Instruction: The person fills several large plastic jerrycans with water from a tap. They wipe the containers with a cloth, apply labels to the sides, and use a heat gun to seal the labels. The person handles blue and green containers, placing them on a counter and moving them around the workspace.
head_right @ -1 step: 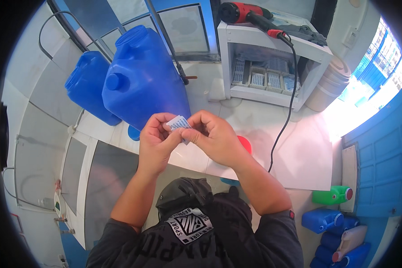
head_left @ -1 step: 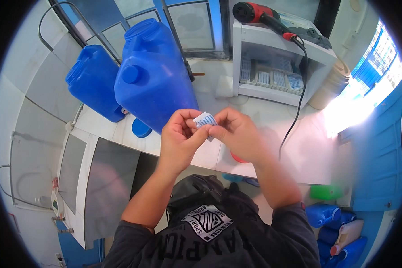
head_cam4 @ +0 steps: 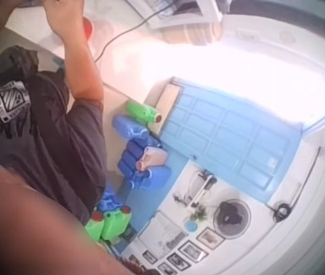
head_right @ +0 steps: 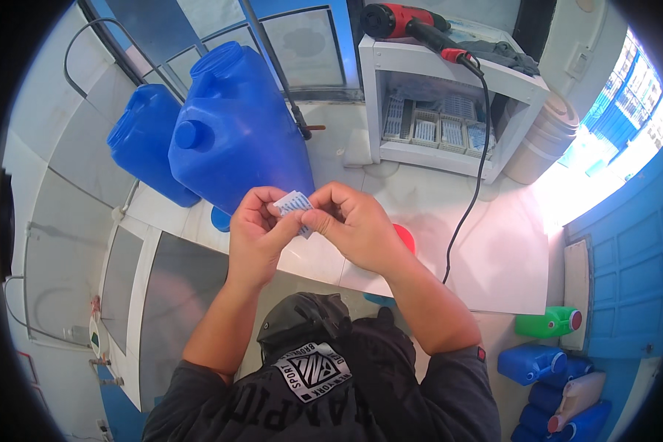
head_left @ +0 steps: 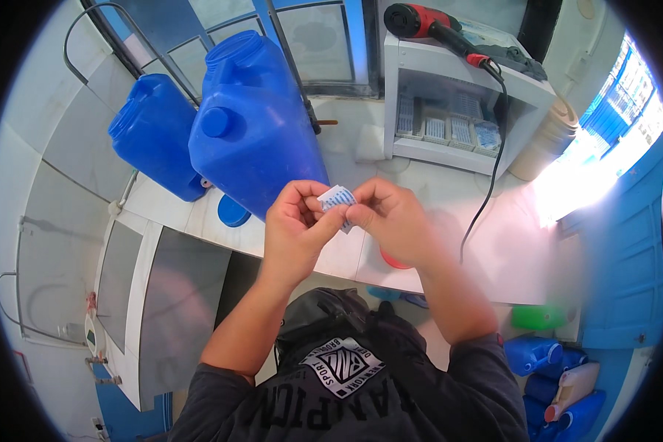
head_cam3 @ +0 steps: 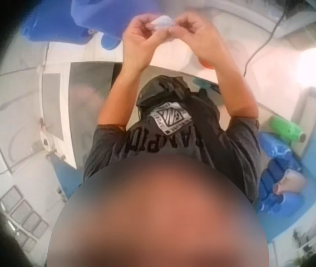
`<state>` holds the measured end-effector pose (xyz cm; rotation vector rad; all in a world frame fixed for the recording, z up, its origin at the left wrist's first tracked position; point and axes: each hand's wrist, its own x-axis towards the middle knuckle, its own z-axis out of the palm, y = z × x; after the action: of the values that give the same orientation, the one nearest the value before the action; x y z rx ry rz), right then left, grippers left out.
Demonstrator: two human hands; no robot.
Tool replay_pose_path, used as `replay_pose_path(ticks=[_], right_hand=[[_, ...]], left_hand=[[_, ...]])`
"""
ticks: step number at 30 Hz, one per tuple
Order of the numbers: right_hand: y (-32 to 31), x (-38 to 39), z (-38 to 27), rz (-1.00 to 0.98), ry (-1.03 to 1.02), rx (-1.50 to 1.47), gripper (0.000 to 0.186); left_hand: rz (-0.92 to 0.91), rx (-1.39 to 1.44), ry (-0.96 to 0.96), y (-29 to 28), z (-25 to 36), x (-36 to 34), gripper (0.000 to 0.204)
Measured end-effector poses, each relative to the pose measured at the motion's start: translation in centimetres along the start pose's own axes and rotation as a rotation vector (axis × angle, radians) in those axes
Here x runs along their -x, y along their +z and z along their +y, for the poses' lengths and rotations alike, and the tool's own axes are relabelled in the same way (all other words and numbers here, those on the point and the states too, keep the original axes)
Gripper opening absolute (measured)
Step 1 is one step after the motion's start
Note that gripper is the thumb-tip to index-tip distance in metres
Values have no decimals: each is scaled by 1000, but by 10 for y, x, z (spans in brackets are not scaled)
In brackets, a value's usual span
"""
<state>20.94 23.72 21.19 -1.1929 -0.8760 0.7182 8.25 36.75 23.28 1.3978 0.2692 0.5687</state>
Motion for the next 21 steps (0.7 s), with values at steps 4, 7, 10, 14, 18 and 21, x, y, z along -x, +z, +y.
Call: replay_pose_path(ticks=[4, 7, 10, 14, 18, 21], right_hand=[[0, -3, 0, 79, 1, -104, 14], [-1, -4, 5, 112, -79, -77, 12], [-1, -4, -4, 81, -163, -10, 13], [-1, -18, -12, 44, -115, 59, 23], [5, -36, -34, -75, -77, 97, 37], [-21, -70, -79, 263, -456, 825, 46]], left_hand=[[63, 106, -5, 9, 2, 1, 23], [110, 58, 191, 11, -5, -2, 18], [160, -661, 663, -2, -3, -10, 15], [165, -557, 419, 4, 10, -11, 10], [206, -236, 121, -8, 29, -17, 13], [346, -428, 342, -19, 69, -18, 21]])
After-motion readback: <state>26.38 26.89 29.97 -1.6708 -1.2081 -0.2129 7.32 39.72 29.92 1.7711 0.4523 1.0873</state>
